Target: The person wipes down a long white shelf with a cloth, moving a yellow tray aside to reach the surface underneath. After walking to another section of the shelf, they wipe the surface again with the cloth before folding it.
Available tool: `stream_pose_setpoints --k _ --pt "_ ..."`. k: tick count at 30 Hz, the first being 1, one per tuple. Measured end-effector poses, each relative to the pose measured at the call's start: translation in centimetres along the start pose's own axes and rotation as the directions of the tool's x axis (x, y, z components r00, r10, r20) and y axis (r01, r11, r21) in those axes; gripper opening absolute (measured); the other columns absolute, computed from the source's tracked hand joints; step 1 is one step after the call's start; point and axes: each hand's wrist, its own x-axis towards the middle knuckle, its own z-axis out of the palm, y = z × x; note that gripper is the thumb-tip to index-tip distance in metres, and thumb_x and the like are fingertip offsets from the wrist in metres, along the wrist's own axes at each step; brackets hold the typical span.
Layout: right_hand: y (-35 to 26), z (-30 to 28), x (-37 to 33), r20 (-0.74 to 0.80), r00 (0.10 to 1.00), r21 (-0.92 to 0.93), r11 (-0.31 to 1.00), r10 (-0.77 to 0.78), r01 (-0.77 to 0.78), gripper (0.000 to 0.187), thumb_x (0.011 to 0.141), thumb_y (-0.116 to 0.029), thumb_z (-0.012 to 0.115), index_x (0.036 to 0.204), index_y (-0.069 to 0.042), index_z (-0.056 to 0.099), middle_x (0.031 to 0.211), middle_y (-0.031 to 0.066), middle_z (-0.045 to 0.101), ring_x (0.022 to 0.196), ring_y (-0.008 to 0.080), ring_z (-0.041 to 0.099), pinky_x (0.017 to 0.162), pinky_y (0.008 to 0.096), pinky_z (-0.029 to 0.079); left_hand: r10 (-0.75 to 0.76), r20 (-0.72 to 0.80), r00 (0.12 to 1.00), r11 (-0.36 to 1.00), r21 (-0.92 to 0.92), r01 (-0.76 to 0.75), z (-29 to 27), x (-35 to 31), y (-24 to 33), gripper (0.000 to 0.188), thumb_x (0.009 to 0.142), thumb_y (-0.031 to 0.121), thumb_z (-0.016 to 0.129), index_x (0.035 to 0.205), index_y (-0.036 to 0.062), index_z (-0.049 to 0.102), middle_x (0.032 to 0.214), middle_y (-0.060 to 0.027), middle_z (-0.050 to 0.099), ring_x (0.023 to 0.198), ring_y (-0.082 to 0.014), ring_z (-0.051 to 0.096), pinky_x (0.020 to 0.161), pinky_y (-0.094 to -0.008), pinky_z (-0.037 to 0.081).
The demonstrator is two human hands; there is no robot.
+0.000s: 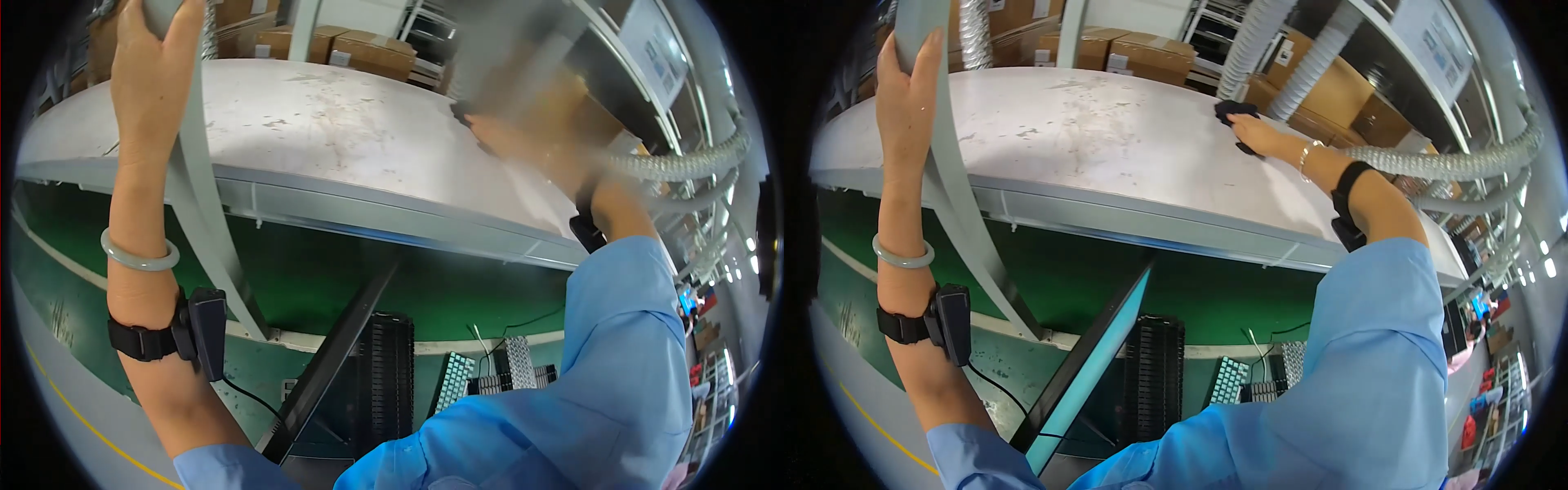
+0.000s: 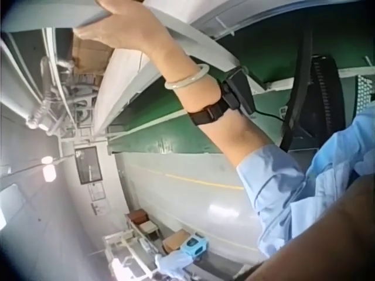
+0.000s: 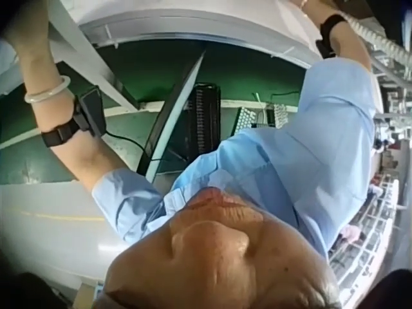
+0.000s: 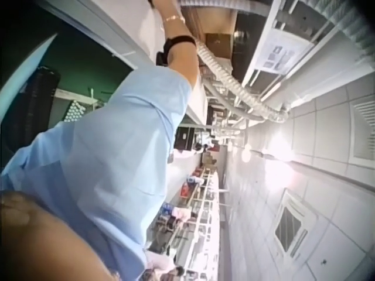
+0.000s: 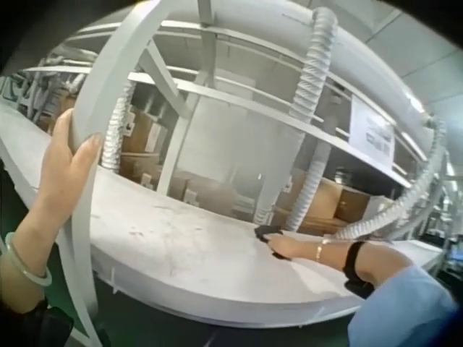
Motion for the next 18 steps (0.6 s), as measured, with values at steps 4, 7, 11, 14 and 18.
stream_pose_setpoints --k 4,7,11,14,18 --pt "2.5 -1.0 -5.6 -0.230 0.962 -0.191 0.962 0.149 -0.195 0.034 0.080 -0.021 0.046 0.109 -0.008 0.059 0.107 0.0147 0.058 0.097 0.0263 0.055 0.085 0.0347 0.043 -0.054 0.022 0.998 0.998 0.032 0.053 0.3 0.4 0.3 0.053 0.082 0.038 0.056 0.115 -0.0023 0.046 0.106 -0.0136 0.054 0.099 -0.0251 0.053 0.087 -0.0319 0.039" --pt "-2.2 -1.9 -5.5 -0.409 0.884 0.148 0.973 0.225 -0.179 0.026 0.072 -0.018 0.049 0.091 -0.008 0.064 0.073 0.0088 0.062 0.068 0.0220 0.059 0.066 0.0327 0.047 -0.058 0.015 0.998 0.998 -0.031 0.058 1.3 0.4 0.5 0.050 0.084 0.035 0.055 0.117 -0.0018 0.046 0.107 -0.0135 0.054 0.101 -0.0249 0.052 0.088 -0.0321 0.038" --pt "-17.1 -1.0 -2.8 -0.124 0.990 0.192 0.977 -0.071 0.095 0.034 0.080 -0.018 0.045 0.109 -0.004 0.057 0.101 0.0164 0.060 0.094 0.0286 0.055 0.083 0.0363 0.043 -0.096 0.088 0.991 0.995 0.000 0.096 0.2 0.6 -2.0 0.048 0.086 0.029 0.054 0.120 -0.0026 0.044 0.115 -0.0140 0.050 0.105 -0.0220 0.048 0.091 -0.0310 0.036" --pt "-18.2 3.5 -3.7 -0.182 0.836 0.091 0.838 -0.518 0.538 0.038 0.087 -0.019 0.039 0.121 -0.003 0.049 0.122 0.0178 0.049 0.116 0.0321 0.042 0.100 0.0381 0.031 -0.058 0.113 0.992 0.998 -0.006 0.059 -0.2 1.0 -2.2 0.048 0.088 0.029 0.052 0.121 -0.0046 0.042 0.118 -0.0156 0.048 0.108 -0.0222 0.046 0.092 -0.0302 0.034" --pt "-8.6 1.9 -5.8 -0.110 0.816 0.065 0.815 -0.568 0.576 0.039 0.089 -0.020 0.037 0.123 -0.003 0.046 0.129 0.0182 0.043 0.121 0.0327 0.037 0.104 0.0381 0.027 -0.059 0.119 0.991 0.998 0.036 0.055 -0.5 1.1 -2.3 0.052 0.089 0.030 0.051 0.123 -0.0073 0.038 0.120 -0.0175 0.046 0.110 -0.0238 0.045 0.094 -0.0302 0.033"
